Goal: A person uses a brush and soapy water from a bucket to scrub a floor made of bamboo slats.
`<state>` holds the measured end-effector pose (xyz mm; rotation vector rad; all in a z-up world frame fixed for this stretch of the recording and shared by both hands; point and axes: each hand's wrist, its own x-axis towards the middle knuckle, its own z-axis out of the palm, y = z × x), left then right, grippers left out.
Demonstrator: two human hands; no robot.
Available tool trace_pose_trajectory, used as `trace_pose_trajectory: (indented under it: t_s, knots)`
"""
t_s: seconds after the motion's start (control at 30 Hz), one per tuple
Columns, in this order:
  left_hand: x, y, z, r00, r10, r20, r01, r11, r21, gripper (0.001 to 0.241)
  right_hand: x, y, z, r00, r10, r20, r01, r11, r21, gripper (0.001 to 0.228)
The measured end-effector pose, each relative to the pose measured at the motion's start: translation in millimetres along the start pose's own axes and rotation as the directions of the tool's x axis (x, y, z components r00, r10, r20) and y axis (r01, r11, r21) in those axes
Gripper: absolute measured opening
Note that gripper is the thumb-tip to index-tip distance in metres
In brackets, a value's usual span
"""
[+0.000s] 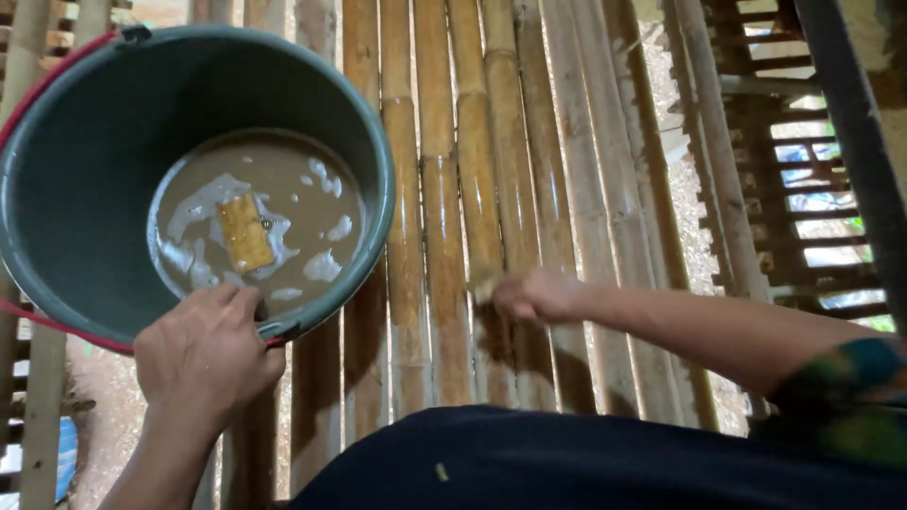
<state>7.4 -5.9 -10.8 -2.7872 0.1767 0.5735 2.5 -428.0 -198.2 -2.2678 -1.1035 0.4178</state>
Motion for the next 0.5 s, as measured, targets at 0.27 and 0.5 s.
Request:
trace_pose_trajectory:
  t_s: [0.27, 0.5]
  knots:
    - [5, -6, 24, 0.998, 0.002, -0.066, 0.002, 0.998, 0.070, 0.031, 33, 155, -31, 0.891, 0.084, -0.447, -0.084, 0.996, 0.021, 0.020]
    - [10, -12, 45, 0.996, -0.021, -0.087, 0.034, 0.988, 0.150, 0.028, 77, 177, -96, 0.847, 0.144, -0.511, -0.337, 0.890, -0.308, 0.010]
